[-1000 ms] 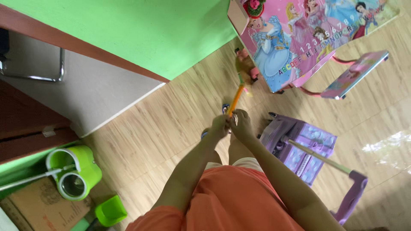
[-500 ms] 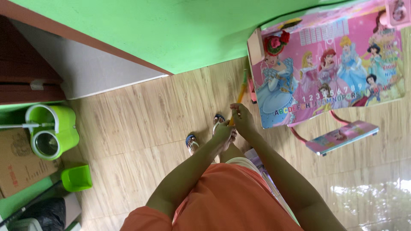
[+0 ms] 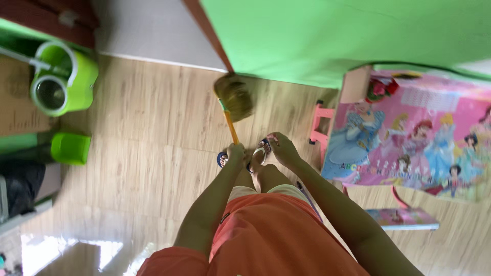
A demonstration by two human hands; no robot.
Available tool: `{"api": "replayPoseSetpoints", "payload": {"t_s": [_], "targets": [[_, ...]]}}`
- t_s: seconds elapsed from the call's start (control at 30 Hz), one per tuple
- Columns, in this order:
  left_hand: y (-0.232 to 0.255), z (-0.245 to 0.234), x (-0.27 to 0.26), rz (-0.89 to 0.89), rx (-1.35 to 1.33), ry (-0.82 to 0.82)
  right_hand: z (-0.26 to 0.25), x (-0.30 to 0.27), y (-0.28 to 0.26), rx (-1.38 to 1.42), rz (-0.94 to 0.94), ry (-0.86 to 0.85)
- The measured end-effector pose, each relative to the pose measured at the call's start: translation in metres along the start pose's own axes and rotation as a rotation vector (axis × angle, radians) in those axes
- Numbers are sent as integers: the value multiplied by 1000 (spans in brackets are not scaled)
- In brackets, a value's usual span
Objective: The person sweeps a tiled floor using a broom and a dustpan. They gather debris into a pile and then sweep it into the dustpan.
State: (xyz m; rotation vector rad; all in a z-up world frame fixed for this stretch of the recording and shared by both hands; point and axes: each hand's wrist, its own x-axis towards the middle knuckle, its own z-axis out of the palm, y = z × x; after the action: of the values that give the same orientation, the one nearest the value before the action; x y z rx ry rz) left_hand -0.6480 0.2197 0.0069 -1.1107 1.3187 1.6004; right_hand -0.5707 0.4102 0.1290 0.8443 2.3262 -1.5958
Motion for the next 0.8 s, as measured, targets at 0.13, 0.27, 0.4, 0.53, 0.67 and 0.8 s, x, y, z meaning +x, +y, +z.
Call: {"api": "replayPoseSetpoints", "payload": {"t_s": [0.13, 0.27, 0.4, 0.53, 0.67, 0.8], "targets": [[2, -20, -88, 33, 42, -18, 32, 11, -18, -34, -34, -156], [11, -43, -151, -10, -327, -249, 67, 21, -46, 9, -3, -287], [18, -68, -78, -4, -379, -339, 102, 27, -68, -272, -279, -298], [16, -123, -2, -24, -359, -94, 138, 25, -82, -296, -230, -372], [27, -208, 16, -30, -389, 292, 175, 14, -86, -331, -309, -392], [35, -272, -2, 108, -16, 525, 217, 9, -85, -337, -228, -457]]}}
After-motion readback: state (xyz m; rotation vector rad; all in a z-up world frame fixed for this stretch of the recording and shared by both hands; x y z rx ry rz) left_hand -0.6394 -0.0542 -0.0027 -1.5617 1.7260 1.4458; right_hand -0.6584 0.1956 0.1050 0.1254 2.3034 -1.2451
